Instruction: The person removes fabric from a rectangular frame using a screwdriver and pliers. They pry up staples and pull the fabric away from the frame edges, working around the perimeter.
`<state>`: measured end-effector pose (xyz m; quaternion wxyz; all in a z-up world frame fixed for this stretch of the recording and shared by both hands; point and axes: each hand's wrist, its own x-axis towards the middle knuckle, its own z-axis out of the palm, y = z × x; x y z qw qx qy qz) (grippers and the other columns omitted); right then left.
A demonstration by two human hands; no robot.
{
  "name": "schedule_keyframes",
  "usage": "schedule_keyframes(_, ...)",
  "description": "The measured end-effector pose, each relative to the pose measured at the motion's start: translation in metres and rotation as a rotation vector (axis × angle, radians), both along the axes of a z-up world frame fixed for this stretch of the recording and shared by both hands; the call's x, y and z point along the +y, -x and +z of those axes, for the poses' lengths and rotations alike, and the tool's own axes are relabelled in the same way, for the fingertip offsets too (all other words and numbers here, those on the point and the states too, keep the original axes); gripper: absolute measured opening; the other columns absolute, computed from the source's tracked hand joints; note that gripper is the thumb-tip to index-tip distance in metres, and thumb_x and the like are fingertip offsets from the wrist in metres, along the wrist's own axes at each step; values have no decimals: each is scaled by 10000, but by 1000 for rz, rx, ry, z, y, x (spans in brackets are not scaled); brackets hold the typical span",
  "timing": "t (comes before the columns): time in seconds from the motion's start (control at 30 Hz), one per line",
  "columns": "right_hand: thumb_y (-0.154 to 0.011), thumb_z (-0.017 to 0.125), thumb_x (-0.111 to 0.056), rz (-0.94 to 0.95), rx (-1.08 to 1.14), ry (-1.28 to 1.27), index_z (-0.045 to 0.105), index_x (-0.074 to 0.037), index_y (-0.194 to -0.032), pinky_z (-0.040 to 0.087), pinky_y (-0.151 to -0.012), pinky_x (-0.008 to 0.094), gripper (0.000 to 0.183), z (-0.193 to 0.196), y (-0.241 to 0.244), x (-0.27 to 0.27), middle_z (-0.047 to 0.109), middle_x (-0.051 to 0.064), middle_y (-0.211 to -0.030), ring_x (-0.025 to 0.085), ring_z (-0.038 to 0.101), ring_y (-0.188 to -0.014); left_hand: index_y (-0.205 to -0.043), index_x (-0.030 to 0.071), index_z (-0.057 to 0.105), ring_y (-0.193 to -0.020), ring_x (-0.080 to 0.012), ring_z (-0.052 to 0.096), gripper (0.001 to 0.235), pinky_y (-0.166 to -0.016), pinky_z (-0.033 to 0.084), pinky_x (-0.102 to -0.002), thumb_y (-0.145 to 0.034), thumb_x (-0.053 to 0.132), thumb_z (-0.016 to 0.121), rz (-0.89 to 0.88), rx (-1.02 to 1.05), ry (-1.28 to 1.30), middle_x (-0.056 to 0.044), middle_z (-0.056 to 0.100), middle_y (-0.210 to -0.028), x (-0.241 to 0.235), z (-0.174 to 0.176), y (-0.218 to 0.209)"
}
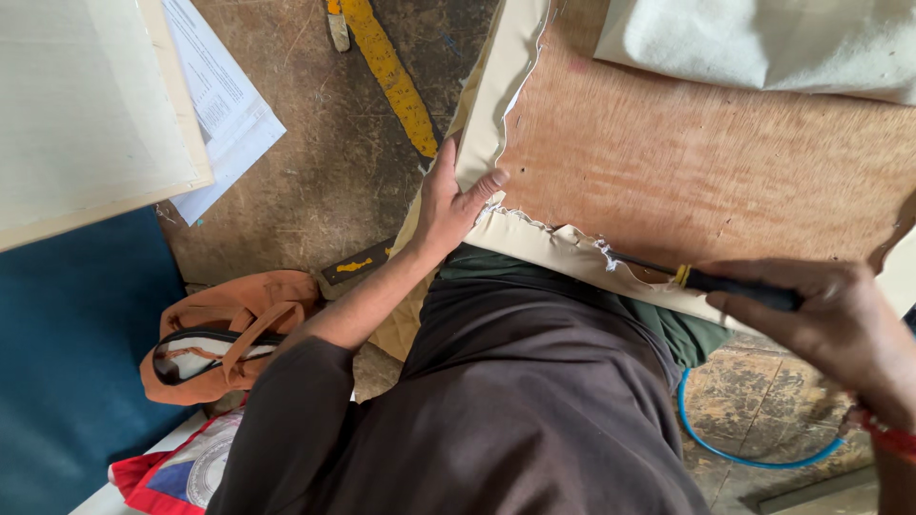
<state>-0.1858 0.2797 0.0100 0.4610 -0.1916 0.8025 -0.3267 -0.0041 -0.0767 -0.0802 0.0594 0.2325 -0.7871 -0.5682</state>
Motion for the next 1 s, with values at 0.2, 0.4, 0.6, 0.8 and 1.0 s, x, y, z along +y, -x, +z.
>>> schedule_keyframes(0.2,-812,865,-232,264,99,-198,820,-165,-1063,593,-636,282,264,20,39,-49,825,33,-875,127,793,-684,-1438,-8,464,-1019,-153,706,650,-848,624,-305,-956,275,795,41,-51,-70,-134,673,-1211,4,9,6)
schedule_keyframes(0.4,-895,764,-366,705,515,-152,801,-210,-1104,536,-513,353,264,90,5,-100,781,18,-870,170,702,-607,-1386,3,518,-916,-134,742,584,-811,611,-290,-951,275,795,79,-165,-71,-100,726,-1106,8,13,9)
schedule_keyframes(0.6,-833,695,-367,1214,677,-368,694,-196,-1239,570,-543,343,440,127,-54,-120,730,36,-951,178,718,-738,-1369,-8,529,-955,-134,740,588,-835,610,-288,-943,283,810,111,-76,-96,-103,737,-1121,7,12,14)
schedule_keyframes(0.8,-774,795,-218,210,198,-108,775,-84,-1206,544,-511,287,452,57,-11,-28,803,66,-925,110,670,-642,-1360,-6,501,-975,-118,721,577,-781,675,-279,-970,333,759,124,-4,-316,-93,702,-1164,6,4,5)
schedule_keyframes(1.0,-912,790,-53,-72,-217,-60,763,-5,-1355,524,-590,319,447,-37,-32,30,813,170,-933,155,646,-746,-1371,2,546,-893,-123,734,551,-745,609,-277,-1013,396,687,119,-60,-149,-105,759,-1088,6,-6,8)
